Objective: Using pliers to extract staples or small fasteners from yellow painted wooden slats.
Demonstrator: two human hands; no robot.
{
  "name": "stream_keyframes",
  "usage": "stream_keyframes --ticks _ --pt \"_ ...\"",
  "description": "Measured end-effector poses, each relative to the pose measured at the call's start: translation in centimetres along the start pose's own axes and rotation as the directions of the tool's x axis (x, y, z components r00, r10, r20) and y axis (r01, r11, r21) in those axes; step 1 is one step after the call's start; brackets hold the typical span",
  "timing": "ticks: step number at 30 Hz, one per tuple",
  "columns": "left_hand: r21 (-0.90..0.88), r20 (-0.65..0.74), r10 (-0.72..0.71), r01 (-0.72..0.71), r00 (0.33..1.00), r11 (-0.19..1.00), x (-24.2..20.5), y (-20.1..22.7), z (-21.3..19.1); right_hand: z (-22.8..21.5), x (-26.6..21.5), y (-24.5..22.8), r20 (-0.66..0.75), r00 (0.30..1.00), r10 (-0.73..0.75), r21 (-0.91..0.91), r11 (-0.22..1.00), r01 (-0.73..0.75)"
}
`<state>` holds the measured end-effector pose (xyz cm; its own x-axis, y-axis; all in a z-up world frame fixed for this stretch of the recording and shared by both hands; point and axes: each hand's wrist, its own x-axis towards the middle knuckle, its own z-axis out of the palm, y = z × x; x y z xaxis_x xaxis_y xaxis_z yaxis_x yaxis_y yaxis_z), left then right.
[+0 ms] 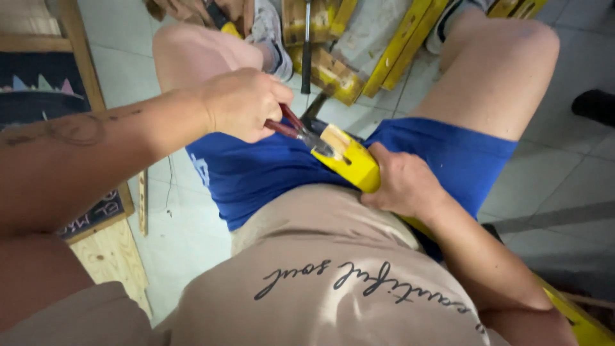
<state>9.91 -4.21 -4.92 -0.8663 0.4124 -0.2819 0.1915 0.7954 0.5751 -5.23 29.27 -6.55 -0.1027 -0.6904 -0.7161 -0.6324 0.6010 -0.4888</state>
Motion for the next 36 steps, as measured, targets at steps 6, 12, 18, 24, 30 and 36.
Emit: stream_keyframes --ticks 6,12,18,24,30,36 --pt "-0.056 -0.108 0.017 -0.023 0.994 0.998 0.7 -1.3 2.6 -1.9 -0.3 -1.0 0.108 0.993 0.035 0.103 0.994 -0.046" --pt "-0.121 -0.231 -0.01 -0.018 0.973 0.992 -0.3 -0.3 2.7 -1.8 0.0 -1.4 0.124 0.992 0.034 0.052 0.998 -0.04" --pt "0.329 -0.14 -0.074 0.117 0.987 0.937 -3.7 4.1 -2.8 -3.9 -0.1 -4.1 0.149 0.989 0.003 0.119 0.993 -0.021" --pt "0.702 -0.123 -0.088 0.15 0.988 0.697 -2.6 9.5 -6.6 -3.0 0.1 -4.3 0.107 0.994 -0.038 0.086 0.996 0.029" --pt "0.587 0.071 -0.282 0.189 0.957 0.787 -2.3 8.8 -3.8 -1.9 -0.1 -4.1 0.055 0.998 -0.027 0.063 0.998 0.023" --pt "0.262 0.239 -0.417 0.356 0.877 0.897 -4.3 8.0 -1.3 -0.7 0.0 -3.5 0.092 0.994 -0.057 0.017 0.998 0.056"
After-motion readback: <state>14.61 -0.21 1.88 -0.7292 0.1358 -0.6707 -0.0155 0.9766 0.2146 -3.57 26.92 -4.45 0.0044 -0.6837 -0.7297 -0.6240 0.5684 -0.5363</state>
